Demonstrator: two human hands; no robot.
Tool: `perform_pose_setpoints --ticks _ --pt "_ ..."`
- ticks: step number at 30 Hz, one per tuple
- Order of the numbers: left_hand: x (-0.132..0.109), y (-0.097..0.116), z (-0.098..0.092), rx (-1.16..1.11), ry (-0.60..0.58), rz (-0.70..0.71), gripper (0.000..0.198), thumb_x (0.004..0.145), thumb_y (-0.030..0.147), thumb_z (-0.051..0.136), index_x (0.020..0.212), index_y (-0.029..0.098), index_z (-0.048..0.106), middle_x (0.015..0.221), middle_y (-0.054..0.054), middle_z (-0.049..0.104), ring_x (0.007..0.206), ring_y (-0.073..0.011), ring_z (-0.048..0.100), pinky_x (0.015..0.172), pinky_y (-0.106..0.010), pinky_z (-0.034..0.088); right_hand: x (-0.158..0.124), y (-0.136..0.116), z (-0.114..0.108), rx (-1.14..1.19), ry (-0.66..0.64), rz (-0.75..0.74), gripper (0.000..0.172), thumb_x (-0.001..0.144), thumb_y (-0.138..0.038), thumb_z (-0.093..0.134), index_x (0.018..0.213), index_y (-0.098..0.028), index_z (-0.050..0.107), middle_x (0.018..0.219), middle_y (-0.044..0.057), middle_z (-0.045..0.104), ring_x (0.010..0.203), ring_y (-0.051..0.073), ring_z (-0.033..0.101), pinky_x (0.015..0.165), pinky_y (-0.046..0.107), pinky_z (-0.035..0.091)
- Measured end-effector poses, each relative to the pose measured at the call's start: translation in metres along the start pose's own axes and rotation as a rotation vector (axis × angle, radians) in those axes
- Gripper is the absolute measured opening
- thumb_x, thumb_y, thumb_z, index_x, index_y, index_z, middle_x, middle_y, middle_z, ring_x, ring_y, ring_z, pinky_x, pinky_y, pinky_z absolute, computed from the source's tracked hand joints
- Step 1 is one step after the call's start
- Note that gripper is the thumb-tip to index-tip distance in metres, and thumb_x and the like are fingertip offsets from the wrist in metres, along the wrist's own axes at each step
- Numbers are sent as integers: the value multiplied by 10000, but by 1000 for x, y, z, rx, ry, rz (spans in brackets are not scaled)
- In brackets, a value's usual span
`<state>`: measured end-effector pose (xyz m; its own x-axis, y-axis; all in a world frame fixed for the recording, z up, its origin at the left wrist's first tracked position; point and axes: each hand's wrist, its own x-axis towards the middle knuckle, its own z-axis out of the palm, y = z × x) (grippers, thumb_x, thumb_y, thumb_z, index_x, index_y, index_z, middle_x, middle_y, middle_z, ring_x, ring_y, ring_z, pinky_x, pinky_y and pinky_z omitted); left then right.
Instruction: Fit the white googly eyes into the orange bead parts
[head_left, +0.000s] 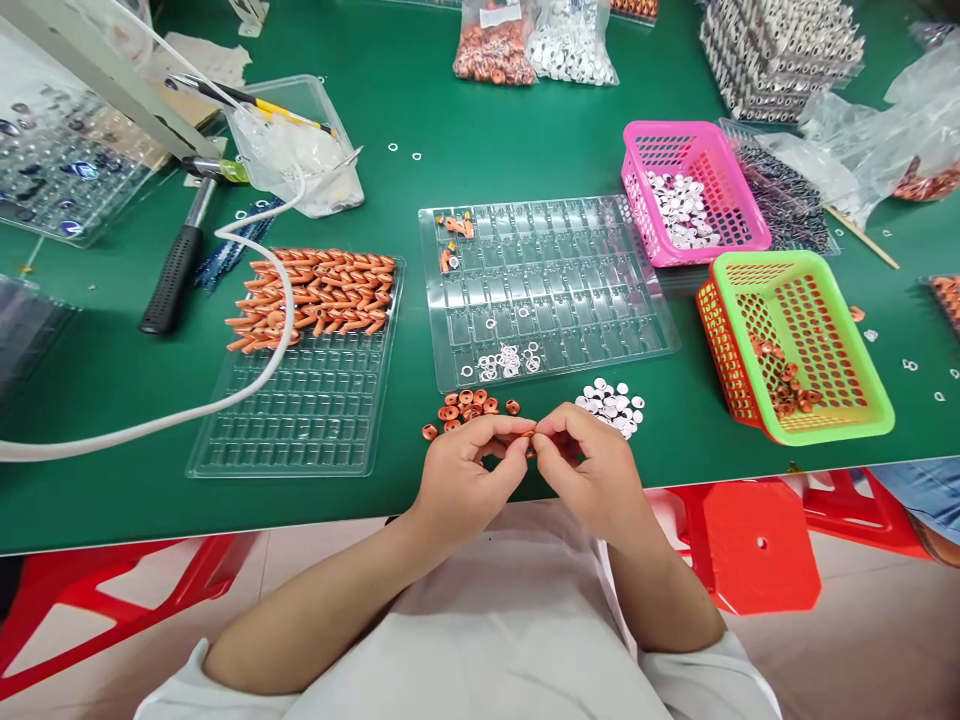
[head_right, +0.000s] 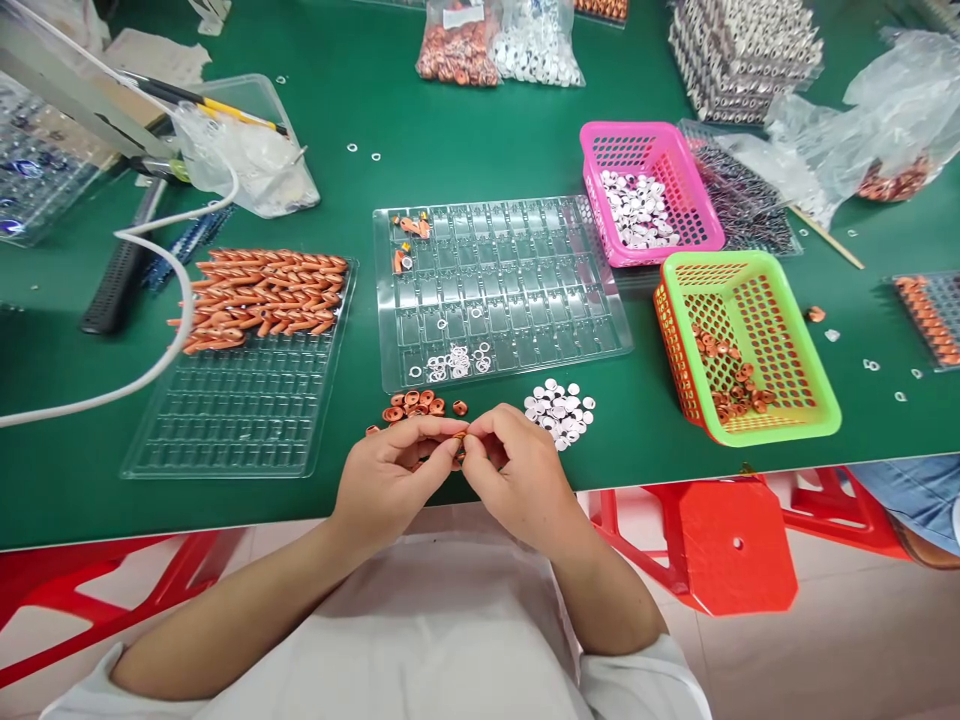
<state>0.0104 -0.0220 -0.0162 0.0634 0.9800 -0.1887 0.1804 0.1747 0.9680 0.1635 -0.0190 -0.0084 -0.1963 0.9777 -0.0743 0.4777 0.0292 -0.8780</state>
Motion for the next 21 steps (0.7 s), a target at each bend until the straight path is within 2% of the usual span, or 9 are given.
perform_pose_setpoints --ticks 7,15,21 --pt "-1 -1 1 131 27 84 151 787 126 611 863 175 731 802 -18 757 652 -133 707 626 -204 581 0 2 5 -32 28 15 113 839 -140 517 751 -212 520 699 -35 524 578 99 461 518 224 354" --pt "-1 -1 2 127 48 80 174 788 124 592 871 156 741 794 -21 750 649 -121 699 596 -178 550 -3 2 13 -67 131 -56 147 825 -109 523 719 -203 485 685 -42 502 564 88 439 507 213 336" --pt "0 1 1 111 45 67 164 774 108 594 847 149 735 765 -20 748 632 -119 689 576 -179 536 -4 2 9 -27 85 -64 103 863 -132 536 787 -202 541 731 -33 539 621 89 487 544 204 368"
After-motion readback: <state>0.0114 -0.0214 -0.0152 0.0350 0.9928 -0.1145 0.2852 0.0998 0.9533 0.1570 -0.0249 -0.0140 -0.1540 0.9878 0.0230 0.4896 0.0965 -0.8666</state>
